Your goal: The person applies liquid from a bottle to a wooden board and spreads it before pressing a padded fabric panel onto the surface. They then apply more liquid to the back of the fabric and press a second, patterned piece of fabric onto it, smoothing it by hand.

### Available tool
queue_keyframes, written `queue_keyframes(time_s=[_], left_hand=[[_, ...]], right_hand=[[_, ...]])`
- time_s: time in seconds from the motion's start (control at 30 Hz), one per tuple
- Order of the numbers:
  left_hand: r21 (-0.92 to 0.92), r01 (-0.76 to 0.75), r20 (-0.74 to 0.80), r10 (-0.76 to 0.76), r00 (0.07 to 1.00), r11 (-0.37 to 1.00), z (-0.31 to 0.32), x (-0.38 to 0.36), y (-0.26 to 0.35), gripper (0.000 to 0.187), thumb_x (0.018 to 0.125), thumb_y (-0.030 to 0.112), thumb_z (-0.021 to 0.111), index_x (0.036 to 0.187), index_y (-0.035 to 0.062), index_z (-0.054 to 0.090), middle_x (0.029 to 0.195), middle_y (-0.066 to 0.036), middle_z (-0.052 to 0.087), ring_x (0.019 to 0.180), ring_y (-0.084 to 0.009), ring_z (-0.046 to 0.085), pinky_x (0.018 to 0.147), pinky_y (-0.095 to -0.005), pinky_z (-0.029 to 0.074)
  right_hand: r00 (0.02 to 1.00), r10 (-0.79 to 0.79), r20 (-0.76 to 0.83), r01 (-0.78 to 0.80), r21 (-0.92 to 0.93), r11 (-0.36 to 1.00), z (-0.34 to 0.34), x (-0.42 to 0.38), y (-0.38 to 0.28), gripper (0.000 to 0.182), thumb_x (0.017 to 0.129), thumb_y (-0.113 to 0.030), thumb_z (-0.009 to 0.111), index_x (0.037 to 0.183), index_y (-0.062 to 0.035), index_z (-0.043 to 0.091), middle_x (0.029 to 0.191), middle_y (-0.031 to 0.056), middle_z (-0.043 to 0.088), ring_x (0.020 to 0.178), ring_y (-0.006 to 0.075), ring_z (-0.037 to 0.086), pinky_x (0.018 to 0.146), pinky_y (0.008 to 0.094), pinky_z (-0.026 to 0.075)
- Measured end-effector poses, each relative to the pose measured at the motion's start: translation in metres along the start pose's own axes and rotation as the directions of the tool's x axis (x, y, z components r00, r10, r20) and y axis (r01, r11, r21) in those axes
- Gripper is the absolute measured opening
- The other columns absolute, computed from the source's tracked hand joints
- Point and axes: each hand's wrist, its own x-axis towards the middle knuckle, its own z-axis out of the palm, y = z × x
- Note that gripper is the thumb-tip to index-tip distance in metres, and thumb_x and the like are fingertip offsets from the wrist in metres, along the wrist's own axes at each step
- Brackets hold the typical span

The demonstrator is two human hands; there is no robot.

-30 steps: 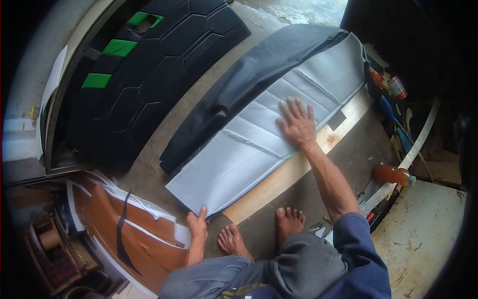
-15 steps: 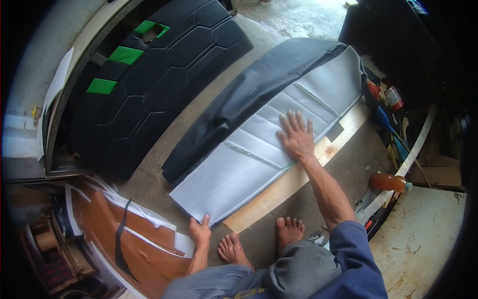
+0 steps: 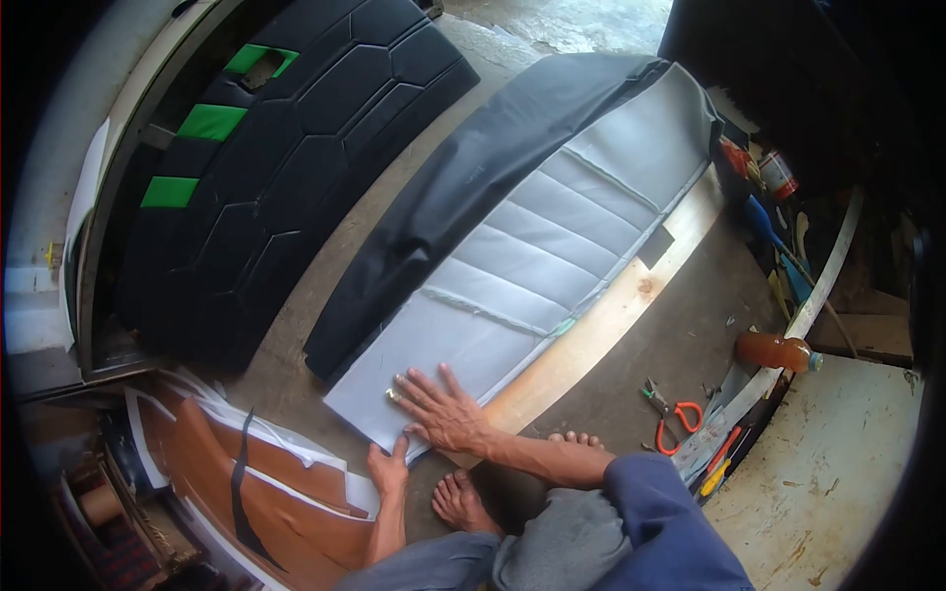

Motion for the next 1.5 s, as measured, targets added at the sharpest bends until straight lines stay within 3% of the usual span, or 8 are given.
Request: queue_keyframes(time_s=[0.3,0.4,0.6,1.1,1.27,1.4,1.47,1.5], left_hand=[[0.14,-0.008,-0.02,0.011,1.0,0.99,-0.001,-0.009,0.009,0.048,0.085,0.022,0.078,0.115,-0.0103,0.06,0.107,-0.027,0.069,0.099,-0.04,0.066,0.091,-0.0447,0.049],[0.117,-0.115,-0.027,0.119,0.993,0.986,0.001,-0.007,0.005,0.049,0.086,0.021,0.077,0.118,-0.0105,0.059,0.111,-0.029,0.068,0.104,-0.0417,0.065,0.094,-0.0453,0.047],[0.181,-0.064,0.01,0.064,0.998,0.981,-0.004,-0.008,0.014,0.047,0.087,0.023,0.075,0.118,-0.0089,0.06,0.111,-0.027,0.068,0.105,-0.0421,0.064,0.094,-0.046,0.046],[0.146,-0.03,0.058,0.022,0.998,0.989,-0.01,-0.008,0.013,0.049,0.089,0.019,0.073,0.126,-0.0082,0.057,0.114,-0.023,0.068,0.104,-0.0342,0.064,0.095,-0.0429,0.047],[0.09,0.043,0.045,-0.047,0.998,0.995,-0.01,-0.007,0.015,0.048,0.088,0.018,0.073,0.125,-0.0085,0.057,0.114,-0.02,0.068,0.104,-0.0314,0.064,0.096,-0.0424,0.047],[0.153,0.048,0.043,-0.055,0.998,0.987,-0.007,-0.01,0.021,0.046,0.089,0.016,0.072,0.124,-0.0085,0.057,0.115,-0.02,0.068,0.105,-0.0298,0.063,0.096,-0.0413,0.047],[0.183,0.12,0.019,-0.125,0.992,0.976,-0.014,-0.013,0.007,0.046,0.089,0.017,0.073,0.124,-0.0086,0.057,0.115,-0.02,0.067,0.105,-0.0293,0.062,0.096,-0.0405,0.046],[0.155,0.098,0.01,-0.101,0.995,0.983,-0.006,-0.011,0.016,0.046,0.089,0.017,0.073,0.124,-0.0087,0.057,0.114,-0.02,0.067,0.105,-0.0292,0.062,0.096,-0.0404,0.046]], right_hand=[[0.687,0.569,-0.452,-0.709,-0.246,0.661,-0.141,-0.012,0.25,0.068,0.101,-0.054,0.042,0.159,-0.021,0.031,0.168,0.0086,0.021,0.156,0.0299,0.012,0.121,0.0637,0.0],[0.657,0.594,-0.464,-0.737,-0.232,0.634,-0.125,-0.005,0.234,0.067,0.101,-0.053,0.042,0.158,-0.0203,0.033,0.167,0.0109,0.021,0.156,0.0312,0.009,0.119,0.0674,0.002],[0.949,0.254,-0.188,-0.258,0.002,0.966,-0.059,0.005,0.103,0.066,0.098,-0.059,0.044,0.153,-0.0231,0.043,0.166,0.0039,0.028,0.156,0.0262,0.013,0.122,0.0624,0.001],[0.519,0.738,-0.431,-0.847,-0.14,0.513,-0.247,-0.015,0.444,0.074,0.102,-0.062,0.026,0.162,-0.0183,0.019,0.169,0.0075,0.015,0.156,0.0271,0.009,0.124,0.053,-0.001],[0.307,0.852,-0.424,-0.938,0.019,0.347,-0.29,-0.034,0.53,0.074,0.102,-0.064,0.025,0.162,-0.0204,0.021,0.169,0.0067,0.016,0.156,0.0268,0.011,0.125,0.0525,0.003],[0.304,0.857,-0.416,-0.933,0.052,0.356,-0.302,-0.042,0.551,0.078,0.098,-0.069,0.031,0.157,-0.0176,0.036,0.156,0.0129,0.043,0.147,0.0309,0.036,0.121,0.0522,0.02],[0.365,0.919,-0.149,-0.809,0.437,0.393,-0.341,-0.046,0.522,0.077,0.099,-0.068,0.032,0.157,-0.0173,0.036,0.158,0.0131,0.04,0.149,0.0312,0.033,0.122,0.0523,0.018],[0.217,0.95,-0.226,-0.807,0.506,0.305,-0.344,-0.029,0.511,0.076,0.099,-0.067,0.031,0.157,-0.0172,0.036,0.158,0.013,0.04,0.149,0.0314,0.032,0.122,0.0524,0.018]])
